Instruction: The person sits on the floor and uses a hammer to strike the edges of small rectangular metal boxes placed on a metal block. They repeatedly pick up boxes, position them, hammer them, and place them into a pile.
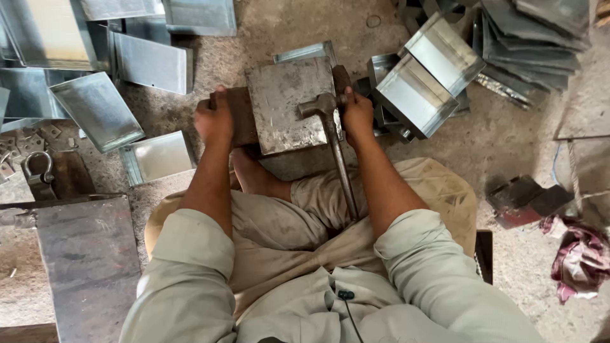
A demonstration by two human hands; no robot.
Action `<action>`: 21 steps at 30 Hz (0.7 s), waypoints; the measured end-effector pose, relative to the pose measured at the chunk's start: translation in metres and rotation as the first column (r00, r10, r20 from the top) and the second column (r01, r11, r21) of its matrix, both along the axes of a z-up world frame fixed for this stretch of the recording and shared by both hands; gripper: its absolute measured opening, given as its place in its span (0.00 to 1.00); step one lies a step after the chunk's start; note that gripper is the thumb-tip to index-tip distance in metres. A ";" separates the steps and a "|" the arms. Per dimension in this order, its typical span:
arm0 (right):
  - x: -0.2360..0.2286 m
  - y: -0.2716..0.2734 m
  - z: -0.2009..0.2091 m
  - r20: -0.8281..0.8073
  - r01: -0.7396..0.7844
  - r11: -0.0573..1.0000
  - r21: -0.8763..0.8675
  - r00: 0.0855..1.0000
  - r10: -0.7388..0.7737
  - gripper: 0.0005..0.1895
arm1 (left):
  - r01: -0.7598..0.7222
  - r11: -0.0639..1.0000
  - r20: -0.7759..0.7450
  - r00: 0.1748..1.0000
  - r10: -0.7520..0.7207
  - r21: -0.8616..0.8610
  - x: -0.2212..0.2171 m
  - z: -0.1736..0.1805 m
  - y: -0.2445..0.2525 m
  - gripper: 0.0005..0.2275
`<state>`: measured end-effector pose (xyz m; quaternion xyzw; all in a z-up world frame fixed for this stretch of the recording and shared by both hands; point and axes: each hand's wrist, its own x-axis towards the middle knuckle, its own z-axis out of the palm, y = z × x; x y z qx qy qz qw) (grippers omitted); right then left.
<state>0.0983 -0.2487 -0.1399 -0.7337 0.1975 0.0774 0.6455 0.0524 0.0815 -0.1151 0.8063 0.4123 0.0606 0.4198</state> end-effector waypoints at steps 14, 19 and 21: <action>0.027 -0.006 -0.011 0.030 -0.097 0.994 -0.053 0.995 0.098 0.25 | -0.019 1.000 0.054 0.998 0.019 -0.002 -0.007 -0.017 -0.002 0.35; 0.024 -0.002 -0.014 0.071 -0.078 0.997 -0.027 0.994 0.080 0.25 | -0.039 0.994 0.103 0.994 0.028 0.107 -0.004 -0.021 0.000 0.34; 0.022 -0.002 -0.015 0.074 -0.082 0.995 -0.058 0.994 0.086 0.25 | -0.045 0.995 0.098 0.995 0.035 0.093 -0.005 -0.022 -0.002 0.34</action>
